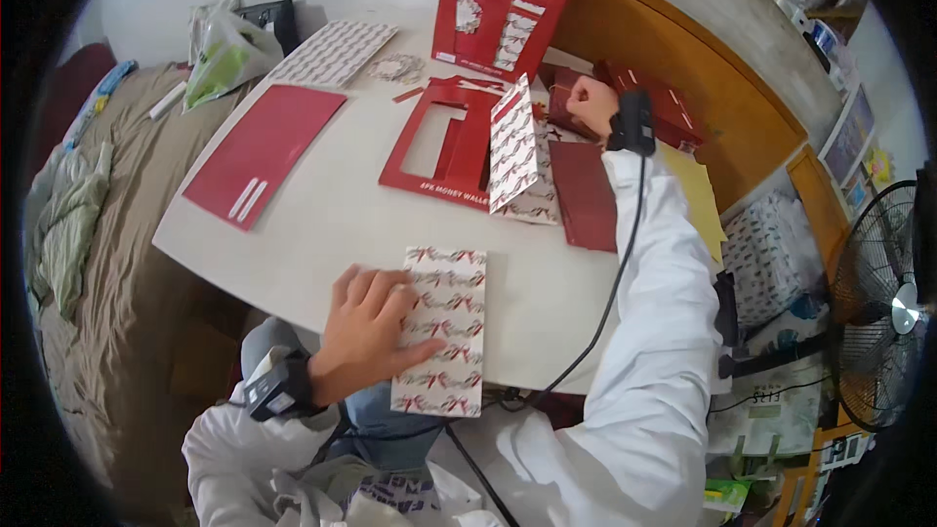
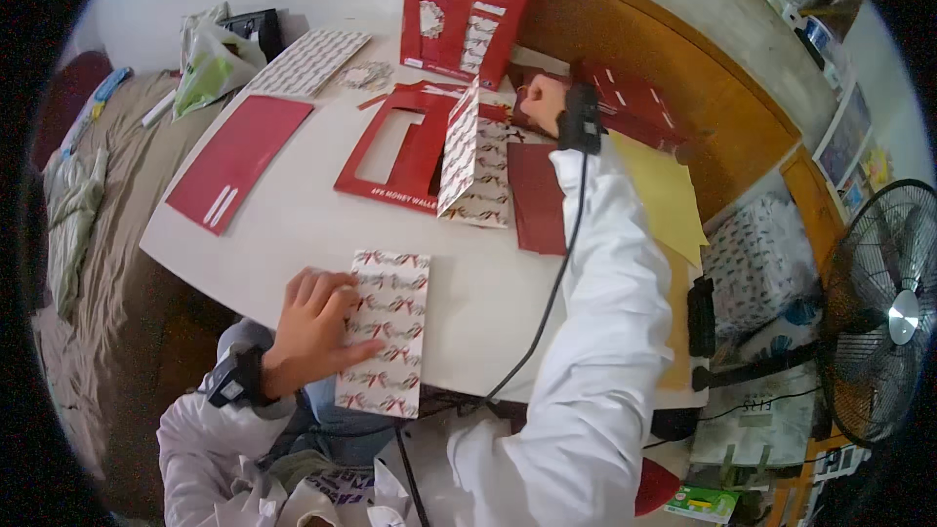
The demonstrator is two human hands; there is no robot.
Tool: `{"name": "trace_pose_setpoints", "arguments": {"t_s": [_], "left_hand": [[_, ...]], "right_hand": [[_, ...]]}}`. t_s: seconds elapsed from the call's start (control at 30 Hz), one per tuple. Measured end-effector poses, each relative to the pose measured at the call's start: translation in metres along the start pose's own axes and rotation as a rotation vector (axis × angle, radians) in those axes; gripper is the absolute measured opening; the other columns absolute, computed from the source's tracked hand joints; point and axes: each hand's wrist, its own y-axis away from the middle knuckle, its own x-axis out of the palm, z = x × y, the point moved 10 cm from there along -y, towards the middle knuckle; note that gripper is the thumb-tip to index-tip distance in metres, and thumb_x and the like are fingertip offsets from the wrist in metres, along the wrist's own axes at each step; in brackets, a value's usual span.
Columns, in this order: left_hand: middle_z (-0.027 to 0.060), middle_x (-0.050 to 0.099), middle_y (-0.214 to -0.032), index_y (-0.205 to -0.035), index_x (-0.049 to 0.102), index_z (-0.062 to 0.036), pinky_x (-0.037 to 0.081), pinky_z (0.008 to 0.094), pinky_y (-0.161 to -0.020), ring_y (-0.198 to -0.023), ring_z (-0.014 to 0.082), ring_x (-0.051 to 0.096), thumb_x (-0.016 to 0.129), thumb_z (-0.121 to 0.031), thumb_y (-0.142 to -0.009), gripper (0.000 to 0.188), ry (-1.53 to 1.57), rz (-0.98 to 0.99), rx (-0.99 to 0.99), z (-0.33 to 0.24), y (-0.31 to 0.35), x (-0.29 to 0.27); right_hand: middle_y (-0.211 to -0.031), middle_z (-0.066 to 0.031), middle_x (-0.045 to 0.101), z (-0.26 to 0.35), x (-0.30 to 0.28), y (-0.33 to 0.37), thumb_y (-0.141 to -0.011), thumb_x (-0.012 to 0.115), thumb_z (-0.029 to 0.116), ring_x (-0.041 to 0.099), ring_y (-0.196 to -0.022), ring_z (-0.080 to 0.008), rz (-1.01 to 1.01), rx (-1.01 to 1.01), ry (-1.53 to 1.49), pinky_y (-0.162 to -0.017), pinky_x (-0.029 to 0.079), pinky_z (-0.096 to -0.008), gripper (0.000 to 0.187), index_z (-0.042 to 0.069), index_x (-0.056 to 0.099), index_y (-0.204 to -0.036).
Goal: Folding and assembling decorative paper components into a 4-pack of money wallets.
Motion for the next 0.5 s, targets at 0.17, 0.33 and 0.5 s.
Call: {"name": "trace_pose_setpoints", "arguments": {"t_s": [0.17, 0.33, 0.5], "left_hand": [[0.0120, 0.052, -0.110, -0.097, 0.051, -0.0049, 0.031, 0.0495, -0.099, -0.103, 0.0322, 0.048, 0.075, -0.039, -0.065, 0.053, -0.026, 0.035, -0.009, -0.002, -0.005, 0.001], [0.0124, 0.051, -0.111, -0.096, 0.052, -0.0050, 0.029, 0.0549, -0.099, -0.104, 0.0327, 0.048, 0.078, -0.044, -0.063, 0.058, -0.064, 0.092, -0.058, 0.005, -0.004, 0.009], [0.0125, 0.052, -0.111, -0.096, 0.052, -0.0057, 0.029, 0.0543, -0.099, -0.104, 0.0324, 0.049, 0.077, -0.046, -0.064, 0.057, -0.072, 0.099, -0.058, 0.006, -0.003, 0.009]], "right_hand": [[-0.070, -0.0127, 0.062, -0.054, 0.020, -0.030, -0.066, 0.067, 0.013, 0.061, -0.065, -0.0271, -0.050, 0.073, 0.056, -0.057, 0.045, -0.0368, 0.012, 0.009, 0.062, -0.075], [-0.074, -0.0094, 0.066, -0.023, 0.038, -0.037, -0.073, 0.070, 0.015, 0.062, -0.069, -0.0198, 0.056, -0.018, 0.062, -0.063, 0.047, -0.0322, 0.014, 0.005, 0.064, -0.082], [-0.081, -0.0115, 0.068, -0.033, 0.057, -0.043, -0.073, 0.068, 0.016, 0.064, -0.072, -0.0241, 0.167, 0.148, 0.032, -0.066, 0.048, -0.0341, 0.017, 0.005, 0.067, -0.086]]}}
